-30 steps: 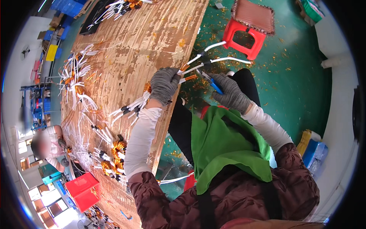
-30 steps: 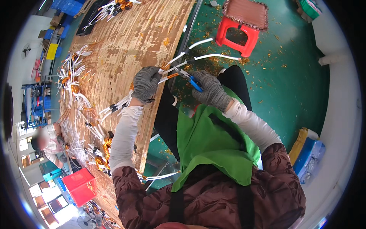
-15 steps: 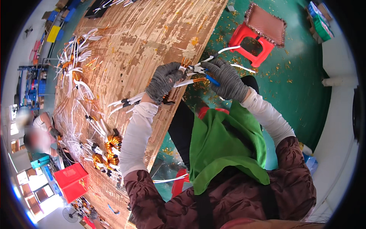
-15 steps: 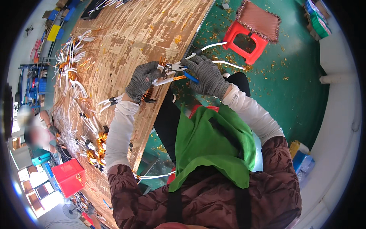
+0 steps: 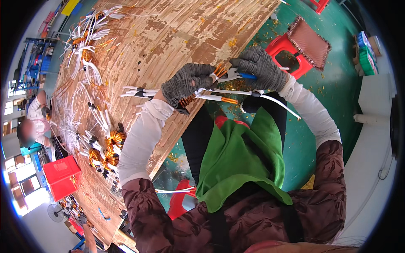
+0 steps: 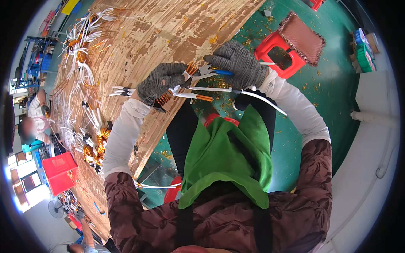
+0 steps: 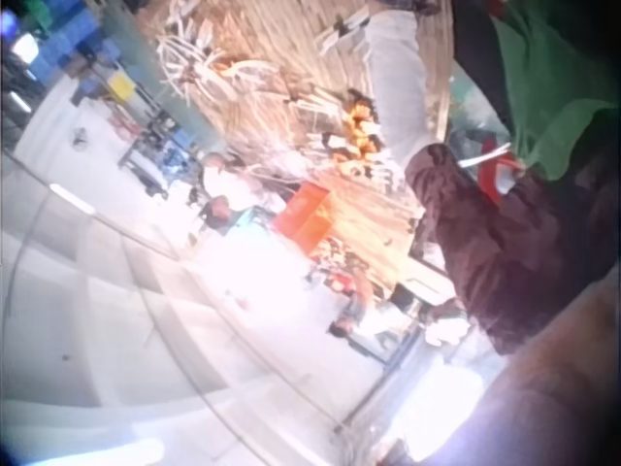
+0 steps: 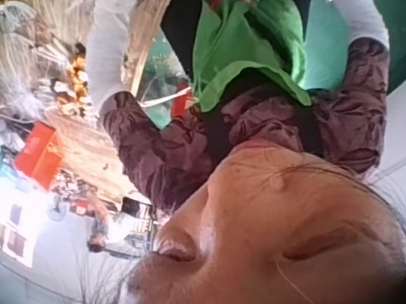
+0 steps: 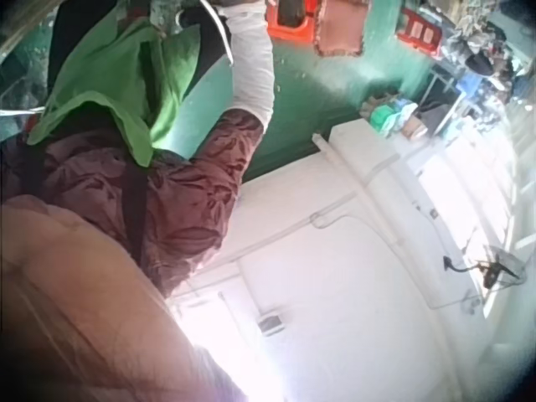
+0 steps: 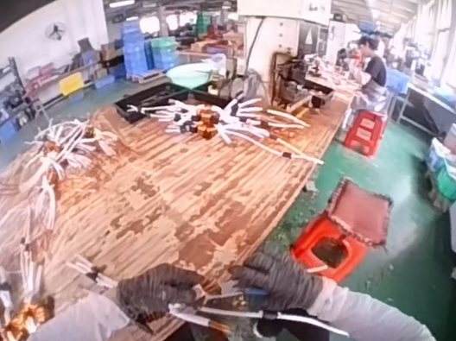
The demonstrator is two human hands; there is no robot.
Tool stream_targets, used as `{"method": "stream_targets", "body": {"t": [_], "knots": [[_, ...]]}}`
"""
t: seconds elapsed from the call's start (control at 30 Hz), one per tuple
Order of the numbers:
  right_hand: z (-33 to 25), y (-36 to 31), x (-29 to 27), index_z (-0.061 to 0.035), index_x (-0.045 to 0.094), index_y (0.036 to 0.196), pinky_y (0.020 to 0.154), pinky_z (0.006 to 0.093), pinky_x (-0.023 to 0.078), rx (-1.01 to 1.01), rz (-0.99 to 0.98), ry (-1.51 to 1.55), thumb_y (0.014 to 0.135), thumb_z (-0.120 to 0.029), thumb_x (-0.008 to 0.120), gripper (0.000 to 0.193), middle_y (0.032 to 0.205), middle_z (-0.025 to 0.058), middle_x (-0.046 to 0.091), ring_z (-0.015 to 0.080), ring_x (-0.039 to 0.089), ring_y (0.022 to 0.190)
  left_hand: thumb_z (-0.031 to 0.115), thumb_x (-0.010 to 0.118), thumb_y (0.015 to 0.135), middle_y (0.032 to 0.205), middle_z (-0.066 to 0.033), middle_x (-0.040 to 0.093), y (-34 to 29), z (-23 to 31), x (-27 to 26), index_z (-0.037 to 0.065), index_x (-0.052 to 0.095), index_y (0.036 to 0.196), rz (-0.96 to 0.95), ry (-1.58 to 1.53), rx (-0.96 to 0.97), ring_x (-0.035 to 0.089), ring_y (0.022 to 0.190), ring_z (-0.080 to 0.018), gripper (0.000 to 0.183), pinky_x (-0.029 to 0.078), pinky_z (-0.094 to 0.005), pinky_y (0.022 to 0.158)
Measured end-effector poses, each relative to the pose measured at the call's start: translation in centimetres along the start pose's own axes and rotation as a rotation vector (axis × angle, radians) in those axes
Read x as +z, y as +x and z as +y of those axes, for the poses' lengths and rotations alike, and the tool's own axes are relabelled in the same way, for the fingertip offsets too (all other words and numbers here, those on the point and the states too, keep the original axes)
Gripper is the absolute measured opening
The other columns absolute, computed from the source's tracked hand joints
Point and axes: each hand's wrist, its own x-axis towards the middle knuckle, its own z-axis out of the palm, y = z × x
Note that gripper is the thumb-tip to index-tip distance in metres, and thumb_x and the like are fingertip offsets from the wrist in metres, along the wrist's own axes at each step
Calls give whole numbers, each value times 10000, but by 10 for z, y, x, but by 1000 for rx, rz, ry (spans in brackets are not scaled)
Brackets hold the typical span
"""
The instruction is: The recorder uses pliers to cut or trim white tubes attached to copper coils.
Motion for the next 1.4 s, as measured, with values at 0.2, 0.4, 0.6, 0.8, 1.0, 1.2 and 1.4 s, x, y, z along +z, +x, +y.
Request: {"method": "stream_targets", "body": {"t": [0.2, 0.4, 0.6, 0.8, 1.0, 1.2, 1.4], "knots": [[2, -1, -4, -99, 549, 1181, 837, 427, 423, 5, -42, 44, 581, -149, 698, 621, 951, 101, 555, 294, 532, 921, 202, 618, 851, 937, -106, 652, -1, 11, 17, -59, 562, 1128, 130, 63, -95, 608, 851, -165, 385, 464, -293, 796], [-2, 2, 1, -89, 525, 1208, 830, 395, 403, -15, 2, 38, 590, -117, 706, 645, 998, 87, 537, 284, 509, 942, 193, 601, 864, 935, -113, 649, 1, 11, 13, -61, 559, 1125, 51, 123, -39, 606, 846, -167, 366, 469, -300, 792], [-2, 1, -2, -101, 541, 1193, 800, 417, 427, 22, -44, -58, 608, -138, 671, 600, 952, 103, 551, 286, 528, 897, 156, 574, 878, 854, -79, 634, 10, 12, 29, -63, 575, 1052, 233, 92, -79, 590, 793, -139, 280, 474, -272, 736], [-77, -2, -2, -68, 581, 1079, 664, 374, 479, 866, -82, 649, 737, -94, 600, 343, 823, 85, 573, 239, 572, 740, 109, 581, 850, 828, -155, 660, 27, -23, 49, -41, 587, 1035, 703, 493, 121, 645, 739, -213, 238, 503, -317, 666], [-103, -26, 32, -18, 603, 919, 593, 285, 487, 1262, 434, 2207, 782, -102, 612, 161, 758, 67, 584, 171, 584, 678, 164, 619, 823, 793, -164, 649, 32, -36, 60, -5, 590, 971, 757, 773, 176, 642, 726, -270, 226, 496, -370, 671], [-101, -39, 10, -2, 605, 977, 564, 239, 466, 1222, 279, 1837, 759, -96, 618, 238, 762, 60, 595, 129, 569, 631, 191, 704, 791, 729, -107, 597, 37, -24, 55, 0, 582, 896, 542, 822, 2, 559, 669, -157, 250, 467, -310, 624], [-112, -36, 18, 6, 607, 1012, 535, 211, 441, 1270, 395, 1674, 743, -81, 608, 283, 729, 35, 579, 105, 533, 568, 436, 728, 704, 699, -154, 596, 39, -13, 57, 1, 593, 855, 530, 1014, -78, 573, 652, -258, 479, 455, -370, 622]]}}
